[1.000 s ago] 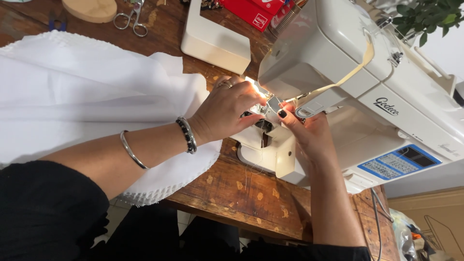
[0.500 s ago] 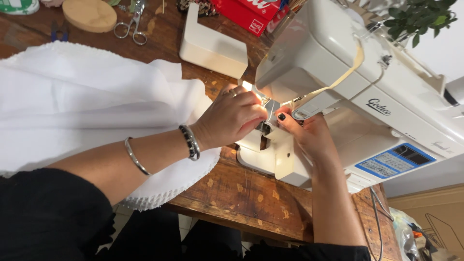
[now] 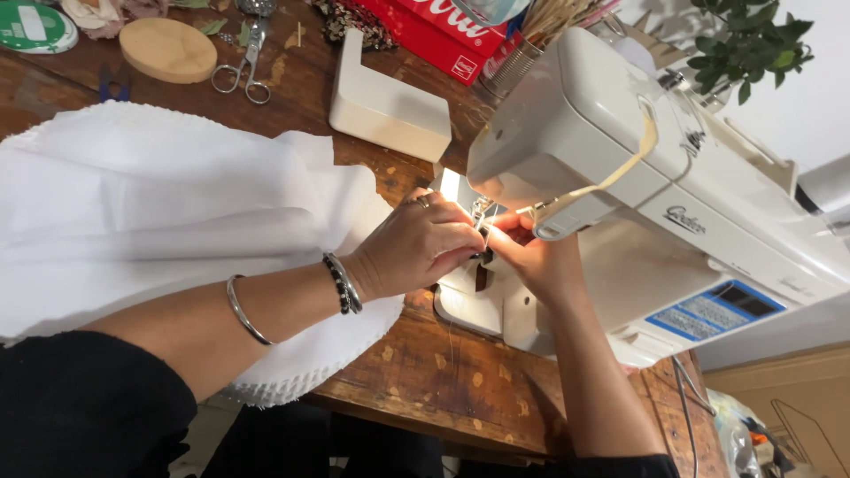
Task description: Setting up a sewing machine and sewing a piece of white fabric
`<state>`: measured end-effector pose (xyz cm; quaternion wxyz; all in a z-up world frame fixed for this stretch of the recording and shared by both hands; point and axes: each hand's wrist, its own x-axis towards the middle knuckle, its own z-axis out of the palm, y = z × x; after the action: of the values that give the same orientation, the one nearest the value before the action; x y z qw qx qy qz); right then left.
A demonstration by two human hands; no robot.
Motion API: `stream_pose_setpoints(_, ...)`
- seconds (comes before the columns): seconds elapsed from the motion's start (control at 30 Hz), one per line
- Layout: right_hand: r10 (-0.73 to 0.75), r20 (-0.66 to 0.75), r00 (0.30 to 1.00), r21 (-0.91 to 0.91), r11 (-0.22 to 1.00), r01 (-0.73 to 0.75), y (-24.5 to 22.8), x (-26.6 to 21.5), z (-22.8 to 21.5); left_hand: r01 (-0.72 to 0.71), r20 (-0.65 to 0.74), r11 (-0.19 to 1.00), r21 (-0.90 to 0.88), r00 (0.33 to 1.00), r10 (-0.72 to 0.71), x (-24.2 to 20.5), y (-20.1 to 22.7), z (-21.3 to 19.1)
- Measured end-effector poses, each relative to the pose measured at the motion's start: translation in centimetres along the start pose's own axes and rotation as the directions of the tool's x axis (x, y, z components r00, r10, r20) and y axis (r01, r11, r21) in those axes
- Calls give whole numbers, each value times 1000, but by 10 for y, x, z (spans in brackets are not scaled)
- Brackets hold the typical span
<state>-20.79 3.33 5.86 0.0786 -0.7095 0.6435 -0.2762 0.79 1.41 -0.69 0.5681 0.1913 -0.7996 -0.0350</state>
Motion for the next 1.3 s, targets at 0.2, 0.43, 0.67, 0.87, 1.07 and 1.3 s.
stream_pose_setpoints(0.2,-31,218,975,170,985,-7,-31,-34,-34,111,19,992,-62,994,-110,-4,-9,8)
stream_pose_setpoints(0.43,-395,293,871,155,918,364,-50,-81,-66,243,53,961,-133,970,-238,4,-7,15)
stream_pose_setpoints(0.67,-695,41,718,165,713,681,2,-107,-60,283,-16,936,-210,956,-292,12,-9,12)
stream_pose_setpoints(0.87,-576,-48,816,494,696,521,3,-75,-48,265,-85,925,-272,951,-297,11,-7,18)
stream_pose_setpoints(1.07,-292,-45,955,-193,941,278,-27,-59,-36,278,-127,941,-194,944,-305,12,-17,18)
stream_pose_setpoints(1.3,-379,-46,924,-288,891,351,-12,-37,-22,314,0,936,-157,948,-318,11,5,20)
